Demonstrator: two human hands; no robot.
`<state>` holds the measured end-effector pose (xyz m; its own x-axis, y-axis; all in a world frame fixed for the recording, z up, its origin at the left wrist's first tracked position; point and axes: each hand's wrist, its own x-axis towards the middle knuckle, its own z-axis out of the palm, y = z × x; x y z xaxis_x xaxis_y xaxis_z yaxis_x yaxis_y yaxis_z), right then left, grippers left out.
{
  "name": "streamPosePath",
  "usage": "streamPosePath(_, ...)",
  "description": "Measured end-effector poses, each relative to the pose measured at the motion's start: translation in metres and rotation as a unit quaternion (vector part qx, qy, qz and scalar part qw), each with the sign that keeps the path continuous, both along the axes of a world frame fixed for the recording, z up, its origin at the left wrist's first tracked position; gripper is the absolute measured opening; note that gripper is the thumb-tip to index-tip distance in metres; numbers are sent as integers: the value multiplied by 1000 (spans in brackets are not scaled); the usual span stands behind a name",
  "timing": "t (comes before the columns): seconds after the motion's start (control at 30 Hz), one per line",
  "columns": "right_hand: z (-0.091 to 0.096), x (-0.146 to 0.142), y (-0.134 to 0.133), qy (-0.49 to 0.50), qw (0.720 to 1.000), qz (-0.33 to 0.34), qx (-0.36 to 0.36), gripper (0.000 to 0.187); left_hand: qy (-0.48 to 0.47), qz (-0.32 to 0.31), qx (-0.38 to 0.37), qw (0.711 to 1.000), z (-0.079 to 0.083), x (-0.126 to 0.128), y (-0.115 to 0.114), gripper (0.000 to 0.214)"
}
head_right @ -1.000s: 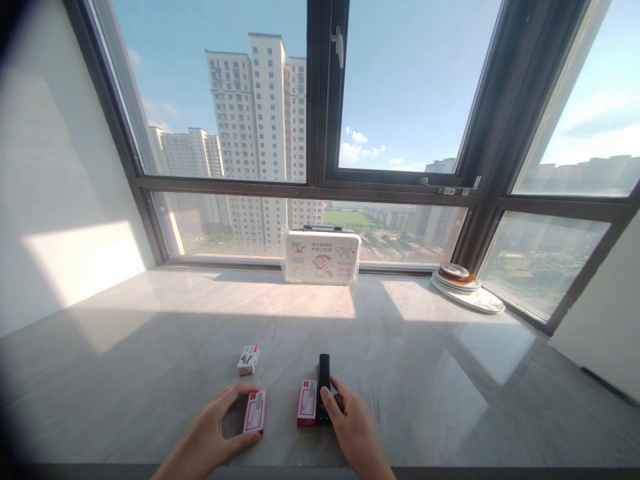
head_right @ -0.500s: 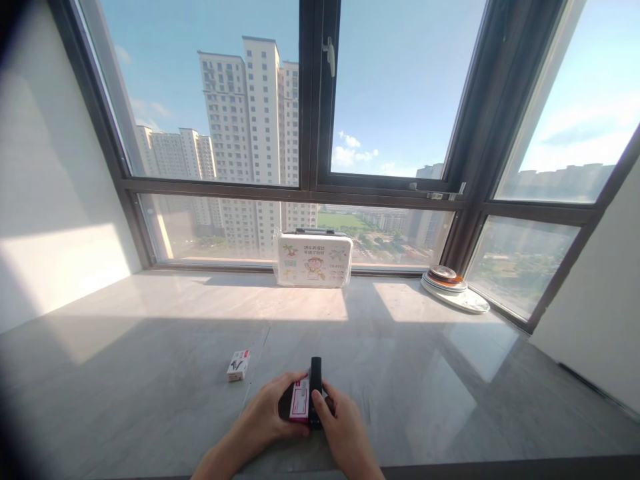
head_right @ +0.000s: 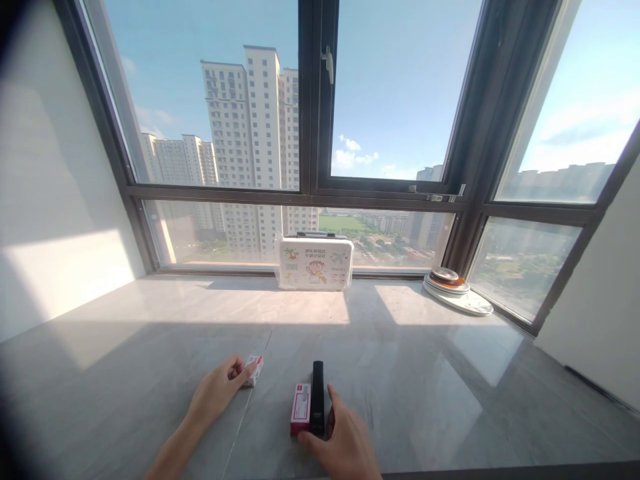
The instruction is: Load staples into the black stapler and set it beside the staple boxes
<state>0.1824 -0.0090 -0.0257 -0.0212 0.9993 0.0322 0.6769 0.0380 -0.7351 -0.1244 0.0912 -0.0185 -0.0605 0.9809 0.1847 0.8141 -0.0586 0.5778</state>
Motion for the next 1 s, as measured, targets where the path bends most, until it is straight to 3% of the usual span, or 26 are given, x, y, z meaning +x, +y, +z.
streamPosePath(0.13, 4, -5, 3, -27, 1000, -2, 4, 88, 22, -54, 1, 998, 1, 49, -3, 59)
streamPosePath(0.27, 16, -8, 0, -25, 999, 17, 25, 68, 20, -120, -18, 992, 2, 92, -6, 63)
streamPosePath(0.37, 25, -10, -1, -8, 998, 47, 32, 54, 18, -174, -47, 984, 6, 103, -5, 64)
streamPosePath(0.6, 31, 5, 5, 0, 998, 65, 16, 42, 8, -275, -130, 952, 20, 108, 1, 71)
streamPosePath(0.7, 32, 35, 7, 10, 998, 66, 8, 36, 15, -294, -155, 943, 20, 141, 6, 75)
streamPosePath(0.87, 29, 122, 11, 38, 998, 45, -17, 41, 38, -294, -167, 940, 14, 240, 11, 79)
streamPosePath(1.0, 28, 187, 12, 47, 997, 41, -36, 47, 43, -299, -157, 940, 16, 309, 11, 49)
